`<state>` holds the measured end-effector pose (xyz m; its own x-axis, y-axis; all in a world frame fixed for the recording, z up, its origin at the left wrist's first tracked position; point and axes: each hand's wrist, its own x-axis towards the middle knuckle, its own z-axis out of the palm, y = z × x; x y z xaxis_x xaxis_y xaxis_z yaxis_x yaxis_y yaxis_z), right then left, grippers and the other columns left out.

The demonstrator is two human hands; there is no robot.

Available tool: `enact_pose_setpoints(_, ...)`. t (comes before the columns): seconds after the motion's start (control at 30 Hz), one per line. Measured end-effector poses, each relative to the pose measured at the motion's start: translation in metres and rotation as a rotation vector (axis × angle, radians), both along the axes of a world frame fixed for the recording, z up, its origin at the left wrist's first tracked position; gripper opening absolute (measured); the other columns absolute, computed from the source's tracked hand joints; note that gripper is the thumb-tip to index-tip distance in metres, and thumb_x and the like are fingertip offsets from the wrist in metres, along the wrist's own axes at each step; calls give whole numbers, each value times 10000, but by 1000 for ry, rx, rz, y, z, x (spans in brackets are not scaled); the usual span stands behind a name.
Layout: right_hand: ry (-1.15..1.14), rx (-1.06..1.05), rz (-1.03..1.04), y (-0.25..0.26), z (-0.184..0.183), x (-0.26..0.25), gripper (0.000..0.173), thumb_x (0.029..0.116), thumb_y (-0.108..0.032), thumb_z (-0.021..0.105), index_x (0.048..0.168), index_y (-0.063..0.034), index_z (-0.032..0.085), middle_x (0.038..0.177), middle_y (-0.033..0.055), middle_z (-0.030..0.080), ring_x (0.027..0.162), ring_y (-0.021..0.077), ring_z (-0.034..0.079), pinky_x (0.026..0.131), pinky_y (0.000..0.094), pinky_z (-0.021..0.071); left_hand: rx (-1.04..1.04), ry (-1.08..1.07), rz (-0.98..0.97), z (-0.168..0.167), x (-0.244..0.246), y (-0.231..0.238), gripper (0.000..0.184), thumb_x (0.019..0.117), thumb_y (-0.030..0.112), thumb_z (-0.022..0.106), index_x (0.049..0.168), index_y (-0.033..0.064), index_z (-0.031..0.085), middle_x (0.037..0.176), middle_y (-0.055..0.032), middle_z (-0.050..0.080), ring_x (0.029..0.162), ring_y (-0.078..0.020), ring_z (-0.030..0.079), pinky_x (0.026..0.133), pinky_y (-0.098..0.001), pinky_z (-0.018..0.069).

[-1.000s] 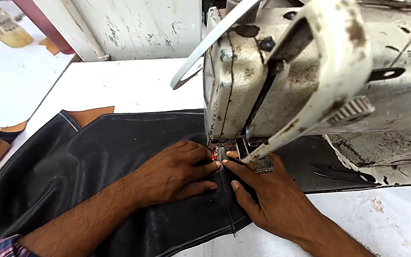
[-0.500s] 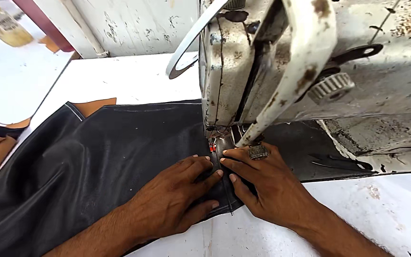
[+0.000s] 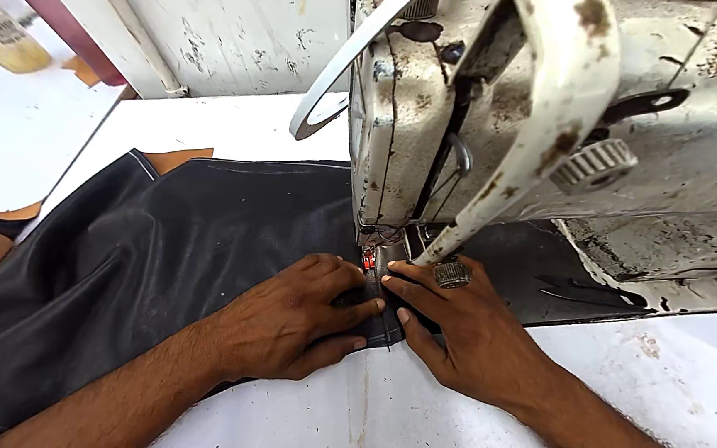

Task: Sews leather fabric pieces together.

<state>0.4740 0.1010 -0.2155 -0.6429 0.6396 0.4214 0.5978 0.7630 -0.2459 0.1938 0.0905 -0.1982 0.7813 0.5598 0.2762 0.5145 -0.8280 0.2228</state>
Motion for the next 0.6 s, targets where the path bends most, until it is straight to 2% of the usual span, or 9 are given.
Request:
enact_pose_setpoints(0.37,-11,-15,-40,0,1,-2,411,1031,-370,449,1322,-232,705,1399,-32,629,1349,177,518,1136,465,365,49,22,-10,5,-6,26,406,1040,453,505,1324,248,711,1294,-45,647,1290,-180,552,1108,-361,441)
enact_pose_setpoints(0.5,6,45,46,-1,-2,1,367,1020,-317,465,1217,-220,759,1287,-1,690,1290,202,562,1125,489,368,47,40,-23,7,-1,11,382,1052,341,477,1328,208,705,1274,-47,655,1279,-191,562,1095,-368,457)
enact_pose_setpoints(0.6,16,57,64,-1,-3,2,355,1023,-306,470,1192,-213,768,1238,-17,710,1264,186,579,1124,476,374,-21,8,-16,1,-1,-4,400,1068,363,456,1368,217,677,1324,-62,632,1344,-195,521,1142,-367,426)
